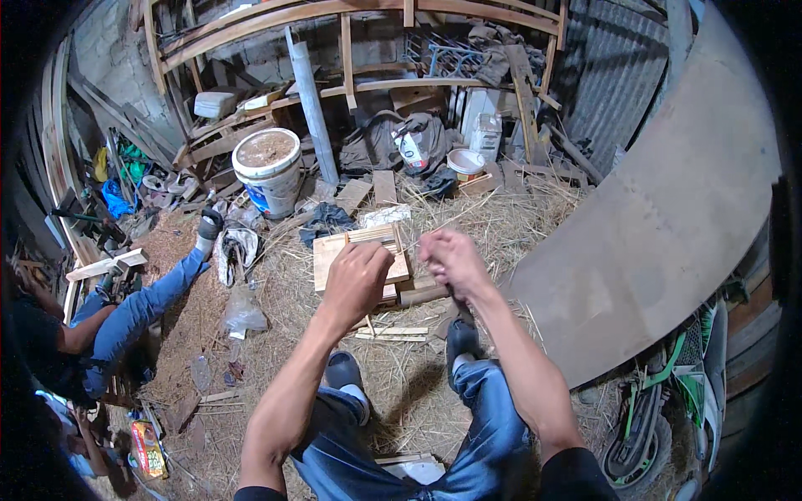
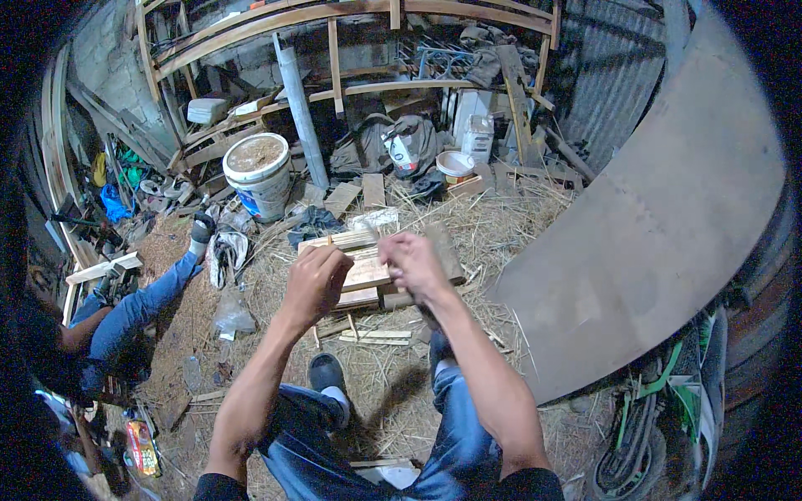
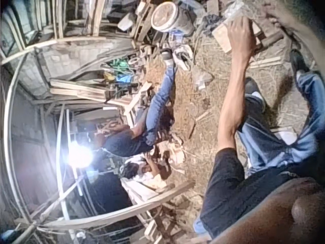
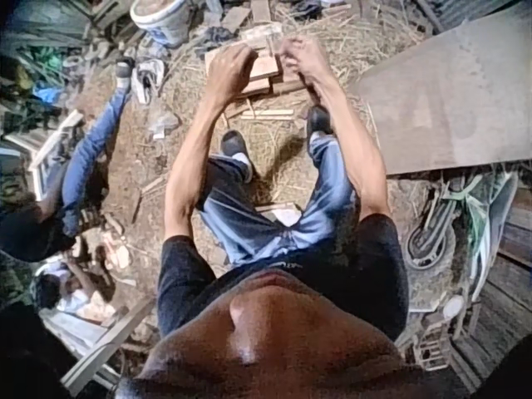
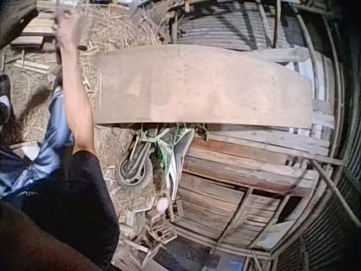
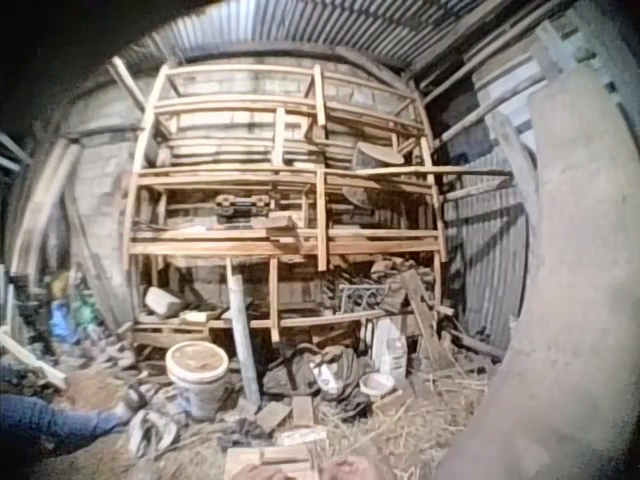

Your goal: The person is crafting a small wooden structure using a knife and string. They carve thin wooden slats, trim the ends, and tie them together to form a frame.

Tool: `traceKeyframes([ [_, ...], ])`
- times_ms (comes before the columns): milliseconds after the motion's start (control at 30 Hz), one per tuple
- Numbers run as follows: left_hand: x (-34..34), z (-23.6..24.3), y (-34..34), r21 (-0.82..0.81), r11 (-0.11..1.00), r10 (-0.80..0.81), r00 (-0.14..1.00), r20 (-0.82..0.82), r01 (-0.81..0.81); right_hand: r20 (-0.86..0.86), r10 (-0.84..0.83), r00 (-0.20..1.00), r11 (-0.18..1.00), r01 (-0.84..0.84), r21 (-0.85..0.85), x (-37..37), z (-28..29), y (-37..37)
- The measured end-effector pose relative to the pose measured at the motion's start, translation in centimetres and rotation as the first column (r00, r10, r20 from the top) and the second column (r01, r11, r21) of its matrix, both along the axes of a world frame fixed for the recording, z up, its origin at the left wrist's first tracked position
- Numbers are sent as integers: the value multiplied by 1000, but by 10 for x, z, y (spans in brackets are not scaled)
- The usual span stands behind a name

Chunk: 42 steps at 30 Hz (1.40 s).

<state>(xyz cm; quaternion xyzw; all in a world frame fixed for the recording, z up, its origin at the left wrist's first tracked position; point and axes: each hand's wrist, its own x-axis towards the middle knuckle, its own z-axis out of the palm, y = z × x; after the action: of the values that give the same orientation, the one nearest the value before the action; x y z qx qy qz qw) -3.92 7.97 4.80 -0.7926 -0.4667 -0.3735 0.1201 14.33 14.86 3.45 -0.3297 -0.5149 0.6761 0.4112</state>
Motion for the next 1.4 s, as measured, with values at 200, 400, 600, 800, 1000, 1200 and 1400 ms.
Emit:
traceKeyframes([
  [200, -12, 0, -3, -18, 1000, -1, 1000, -4, 1, -74, -148, 986, 989, 146, -22, 39, -5, 24],
  [400, -8, 3, -4, -4, 1000, -18, 1000, -18, 18, -18, 21, 1000, 999, -22, -27, 2, -3, -1],
  [600, -26, -2, -3, -73, 997, 3, 996, 84, 3, -66, -201, 977, 980, 200, -16, 54, -15, 35],
  [800, -29, -4, -7, -77, 997, -10, 997, 80, 16, -64, -120, 991, 993, 119, -8, 35, -10, 24],
  [1000, -34, 0, -8, -171, 985, 5, 993, 119, 16, -112, -264, 958, 964, 261, -44, 51, -14, 42],
  [1200, -62, -11, -9, -263, 963, 128, 962, 242, -62, -129, -457, 880, 889, 455, -44, 87, -22, 49],
  [1400, -45, -12, -3, -310, 949, 177, 920, 351, -64, -50, -178, 983, 980, 182, 83, 31, -15, 17],
])
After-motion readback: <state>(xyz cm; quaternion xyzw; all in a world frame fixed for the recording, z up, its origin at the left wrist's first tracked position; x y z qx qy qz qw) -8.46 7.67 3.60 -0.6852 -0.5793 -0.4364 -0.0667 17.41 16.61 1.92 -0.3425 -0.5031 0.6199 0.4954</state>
